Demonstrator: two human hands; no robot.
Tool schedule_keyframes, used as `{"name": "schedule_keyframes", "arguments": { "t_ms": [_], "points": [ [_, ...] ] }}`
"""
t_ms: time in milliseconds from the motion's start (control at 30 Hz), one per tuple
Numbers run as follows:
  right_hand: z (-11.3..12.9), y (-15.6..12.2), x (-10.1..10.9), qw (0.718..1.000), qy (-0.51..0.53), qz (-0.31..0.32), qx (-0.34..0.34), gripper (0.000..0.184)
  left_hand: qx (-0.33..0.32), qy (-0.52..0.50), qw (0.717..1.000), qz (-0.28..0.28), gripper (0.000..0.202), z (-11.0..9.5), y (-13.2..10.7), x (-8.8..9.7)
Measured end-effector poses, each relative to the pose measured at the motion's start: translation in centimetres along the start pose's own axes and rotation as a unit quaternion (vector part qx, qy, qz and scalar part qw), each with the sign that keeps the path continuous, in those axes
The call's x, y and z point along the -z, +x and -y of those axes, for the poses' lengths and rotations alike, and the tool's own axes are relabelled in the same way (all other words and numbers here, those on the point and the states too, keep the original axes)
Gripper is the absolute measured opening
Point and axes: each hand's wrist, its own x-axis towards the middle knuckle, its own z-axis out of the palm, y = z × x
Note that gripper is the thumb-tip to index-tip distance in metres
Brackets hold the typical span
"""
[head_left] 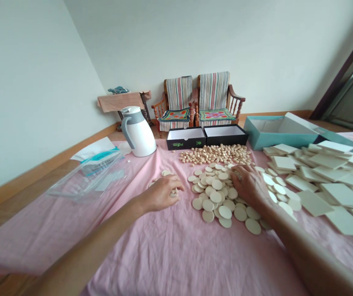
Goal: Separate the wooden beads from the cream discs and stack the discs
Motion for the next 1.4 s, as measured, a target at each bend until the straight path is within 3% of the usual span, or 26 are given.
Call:
{"name": "schedule_keyframes", "arguments": {
  "t_ms": [133,333,467,667,767,833,900,1033,1100,1233,1400],
  "points": [
    [0.0,0.0,0.0,1.000,-0.008,0.006,0.000,0.024,-0.039,0.055,0.997,0.034,0.027,0.0,-1.9,-0.3],
    [-0.2,-0.1,-0.2,1.000,-0.014,0.007,0.002,0.024,-0.041,0.092,0.995,0.020,0.022,-0.3,-2.2,-1.0],
    [-0.2,-0.1,-0.2,1.000,-0.017,0.006,-0.001,0.023,-0.041,0.062,0.997,-0.012,0.024,-1.0,0.0,-1.3],
    [0.0,0.0,-0.1,0.999,-0.009,0.030,-0.020,0.025,-0.080,-0.040,0.987,-0.133,0.032,-3.5,5.2,-2.9],
    [0.2,0.0,0.1,0.999,-0.007,0.037,-0.028,0.025,-0.102,-0.067,0.979,-0.163,0.037,-3.6,6.0,-2.8],
    [0.4,0.0,0.2,0.999,-0.006,0.039,-0.030,0.025,-0.080,-0.061,0.980,-0.170,0.031,-2.4,5.6,-2.1],
    [0.5,0.0,0.3,0.999,-0.005,0.040,-0.030,0.024,-0.011,-0.039,0.985,-0.167,0.024,-0.3,4.7,-1.3],
    [0.5,0.0,0.4,0.999,0.000,0.040,-0.032,0.022,0.123,0.016,0.984,-0.126,0.024,4.8,3.0,-0.4],
    [0.6,0.0,0.4,0.998,0.003,0.042,-0.036,0.022,0.142,0.052,0.982,-0.110,0.027,6.4,2.6,-0.5],
    [0.7,0.0,0.4,0.998,0.007,0.046,-0.040,0.022,0.151,0.099,0.980,-0.082,0.025,7.6,2.6,-1.3],
    [0.6,0.1,0.5,0.998,0.002,0.051,-0.036,0.023,0.184,0.123,0.970,-0.095,0.023,8.0,2.5,-1.6]
  ]
}}
